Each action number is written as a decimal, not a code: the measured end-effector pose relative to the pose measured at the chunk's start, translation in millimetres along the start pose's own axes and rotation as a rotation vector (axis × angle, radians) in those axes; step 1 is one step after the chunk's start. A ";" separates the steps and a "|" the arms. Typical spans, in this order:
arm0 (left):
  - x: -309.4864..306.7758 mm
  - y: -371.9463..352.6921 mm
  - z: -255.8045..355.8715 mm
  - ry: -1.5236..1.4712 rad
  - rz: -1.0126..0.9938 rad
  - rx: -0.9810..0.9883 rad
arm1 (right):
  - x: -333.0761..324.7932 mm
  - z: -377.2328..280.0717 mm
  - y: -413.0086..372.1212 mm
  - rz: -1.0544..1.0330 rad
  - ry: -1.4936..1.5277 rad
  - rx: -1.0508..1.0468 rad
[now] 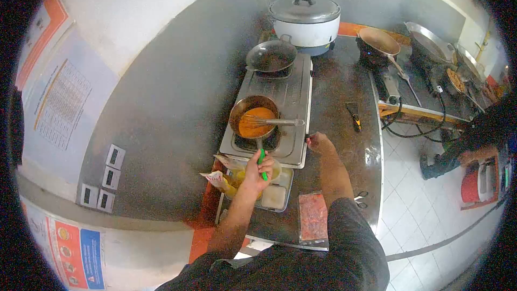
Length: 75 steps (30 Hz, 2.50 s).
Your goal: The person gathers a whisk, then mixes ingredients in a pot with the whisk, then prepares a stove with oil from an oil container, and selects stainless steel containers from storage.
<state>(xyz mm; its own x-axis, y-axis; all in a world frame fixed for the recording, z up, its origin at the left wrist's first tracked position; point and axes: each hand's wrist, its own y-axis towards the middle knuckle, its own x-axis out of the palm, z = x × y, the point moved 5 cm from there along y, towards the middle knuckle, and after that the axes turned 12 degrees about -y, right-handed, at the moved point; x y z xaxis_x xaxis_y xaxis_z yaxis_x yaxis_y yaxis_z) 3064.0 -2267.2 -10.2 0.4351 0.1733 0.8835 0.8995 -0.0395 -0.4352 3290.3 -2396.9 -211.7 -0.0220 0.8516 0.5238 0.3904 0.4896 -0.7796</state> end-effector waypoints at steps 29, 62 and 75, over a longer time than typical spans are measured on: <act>-4.3 2.0 -2.9 -0.155 -0.036 -0.044 | 211.8 -22.2 -208.6 -0.016 -2.250 -1.347; -7.4 10.4 -4.9 -0.152 -0.049 0.046 | 296.3 -5.6 -222.2 0.551 -2.896 -1.006; -12.0 12.5 4.1 -0.099 -0.022 0.091 | 301.2 -12.3 -255.7 0.374 -2.822 -0.718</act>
<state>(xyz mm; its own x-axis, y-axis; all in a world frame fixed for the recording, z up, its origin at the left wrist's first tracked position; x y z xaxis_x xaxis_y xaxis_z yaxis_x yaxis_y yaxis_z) 3069.9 -2265.8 -26.9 0.4050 0.2698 0.8736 0.8994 0.0542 -0.4337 3195.2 -2267.9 149.7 0.0869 -0.4674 -0.8798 0.5912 0.7350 -0.3321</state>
